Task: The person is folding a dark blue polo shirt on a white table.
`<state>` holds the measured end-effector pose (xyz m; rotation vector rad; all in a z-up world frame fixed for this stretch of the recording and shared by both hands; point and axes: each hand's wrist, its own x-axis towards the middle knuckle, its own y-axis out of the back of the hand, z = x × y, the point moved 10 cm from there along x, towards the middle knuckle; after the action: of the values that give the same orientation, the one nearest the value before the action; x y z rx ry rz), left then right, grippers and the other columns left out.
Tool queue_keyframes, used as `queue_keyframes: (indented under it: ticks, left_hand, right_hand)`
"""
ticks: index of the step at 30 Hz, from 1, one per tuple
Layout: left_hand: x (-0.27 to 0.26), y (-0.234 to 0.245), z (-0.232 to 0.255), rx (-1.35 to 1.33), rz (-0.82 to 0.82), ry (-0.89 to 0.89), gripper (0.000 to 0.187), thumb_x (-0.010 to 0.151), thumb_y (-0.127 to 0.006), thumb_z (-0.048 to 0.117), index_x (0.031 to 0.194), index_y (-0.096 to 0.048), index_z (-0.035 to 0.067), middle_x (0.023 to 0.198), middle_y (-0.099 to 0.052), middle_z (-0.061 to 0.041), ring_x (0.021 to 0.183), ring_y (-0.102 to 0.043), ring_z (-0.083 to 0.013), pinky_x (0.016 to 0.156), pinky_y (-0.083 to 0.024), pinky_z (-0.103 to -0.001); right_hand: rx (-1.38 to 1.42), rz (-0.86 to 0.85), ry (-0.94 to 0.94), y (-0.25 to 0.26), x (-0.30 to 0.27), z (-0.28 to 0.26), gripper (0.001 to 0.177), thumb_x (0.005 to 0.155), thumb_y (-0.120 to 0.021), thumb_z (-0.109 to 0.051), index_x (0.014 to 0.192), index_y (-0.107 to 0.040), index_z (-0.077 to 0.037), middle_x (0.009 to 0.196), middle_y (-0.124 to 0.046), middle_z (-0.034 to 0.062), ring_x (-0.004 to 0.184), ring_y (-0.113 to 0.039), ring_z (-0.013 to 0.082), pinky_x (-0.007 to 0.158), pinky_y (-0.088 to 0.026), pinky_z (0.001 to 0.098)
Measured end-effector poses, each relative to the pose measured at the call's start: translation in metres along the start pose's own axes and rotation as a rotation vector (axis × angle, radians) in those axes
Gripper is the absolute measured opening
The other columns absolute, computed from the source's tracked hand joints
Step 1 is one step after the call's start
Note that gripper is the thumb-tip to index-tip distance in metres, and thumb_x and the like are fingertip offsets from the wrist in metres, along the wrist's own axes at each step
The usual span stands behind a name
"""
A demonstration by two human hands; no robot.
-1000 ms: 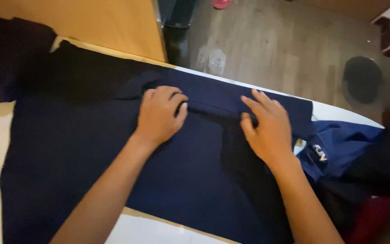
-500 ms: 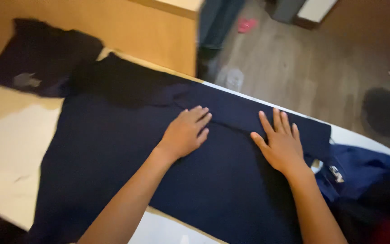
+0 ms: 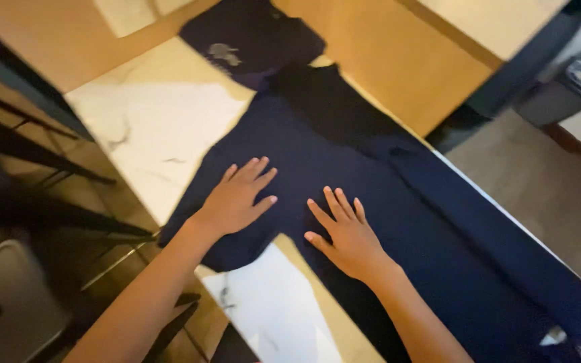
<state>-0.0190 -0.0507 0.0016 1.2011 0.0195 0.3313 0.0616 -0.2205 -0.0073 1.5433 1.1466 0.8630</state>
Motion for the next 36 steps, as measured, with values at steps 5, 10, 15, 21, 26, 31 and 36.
queue_keyframes:
  ticks: [5,10,15,21,26,31,36]
  left_hand:
    - [-0.015,0.027,-0.032,-0.071,-0.006,0.060,0.048,0.098,-0.059,0.032,0.141,-0.060,0.011,0.153,-0.050,-0.013,0.147,-0.037,-0.0314,0.119,-0.022,-0.058]
    - [0.000,0.052,-0.076,-0.181,0.128,0.039,0.033,0.094,-0.064,0.022,0.125,-0.072,0.013,0.138,-0.066,-0.007,0.136,-0.052,-0.0299,0.117,-0.029,-0.056]
    - [0.030,0.064,-0.106,-0.265,0.244,-0.098,0.027,0.091,-0.063,0.012,0.113,-0.078,0.014,0.129,-0.073,-0.002,0.128,-0.059,-0.0308,0.110,-0.038,-0.050]
    - [0.055,0.052,-0.123,-0.299,0.076,-0.176,0.029,0.088,-0.063,0.009,0.111,-0.080,0.013,0.122,-0.075,-0.003,0.126,-0.058,-0.0310,0.111,-0.036,-0.049]
    - [0.057,0.060,-0.126,-0.339,0.112,-0.277,0.028,0.086,-0.063,0.008,0.108,-0.080,0.012,0.124,-0.075,-0.001,0.127,-0.059,-0.0277,0.112,-0.035,-0.046]
    - [0.056,0.063,-0.124,-0.329,0.092,-0.356,0.027,0.085,-0.065,0.005,0.106,-0.081,0.011,0.126,-0.075,0.001,0.127,-0.057,-0.0275,0.110,-0.034,-0.043]
    - [0.064,0.052,-0.131,-0.364,0.058,-0.315,0.032,0.081,-0.064,0.001,0.105,-0.081,0.012,0.125,-0.076,0.001,0.124,-0.058,-0.0267,0.108,-0.035,-0.042]
  right_hand:
    - [0.002,0.099,0.030,0.000,0.036,-0.056,0.053,0.099,-0.056,-0.041,0.141,-0.058,-0.010,0.152,-0.047,0.0202,0.142,-0.042,0.0368,0.119,-0.018,0.0594]
    - [0.177,0.134,0.079,0.009,0.068,-0.105,0.049,0.096,-0.063,-0.038,0.135,-0.064,-0.007,0.145,-0.057,0.0190,0.131,-0.055,0.0378,0.111,-0.039,0.0494]
    - [0.041,0.226,0.092,0.003,0.104,-0.137,0.054,0.092,-0.066,-0.044,0.130,-0.068,-0.005,0.140,-0.060,0.0211,0.128,-0.056,0.0393,0.101,-0.044,0.0516]
    - [0.043,0.140,-0.236,0.000,0.134,-0.140,0.073,0.082,-0.070,-0.065,0.126,-0.069,-0.006,0.129,-0.065,0.0166,0.115,-0.063,0.0339,0.091,-0.054,0.0464]
    - [-0.130,0.112,-0.282,-0.012,0.153,-0.152,0.077,0.077,-0.072,-0.068,0.118,-0.071,-0.003,0.115,-0.066,0.0191,0.106,-0.066,0.0342,0.077,-0.056,0.0445]
    - [-0.224,0.335,-0.228,-0.022,0.144,-0.152,0.050,0.085,-0.074,-0.050,0.108,-0.074,-0.006,0.102,-0.068,0.0149,0.100,-0.069,0.0318,0.070,-0.057,0.0398]
    - [-0.225,0.440,-0.168,-0.017,0.137,-0.149,0.021,0.088,-0.070,-0.023,0.105,-0.073,-0.009,0.103,-0.072,0.0099,0.086,-0.074,0.0245,0.067,-0.056,0.0364]
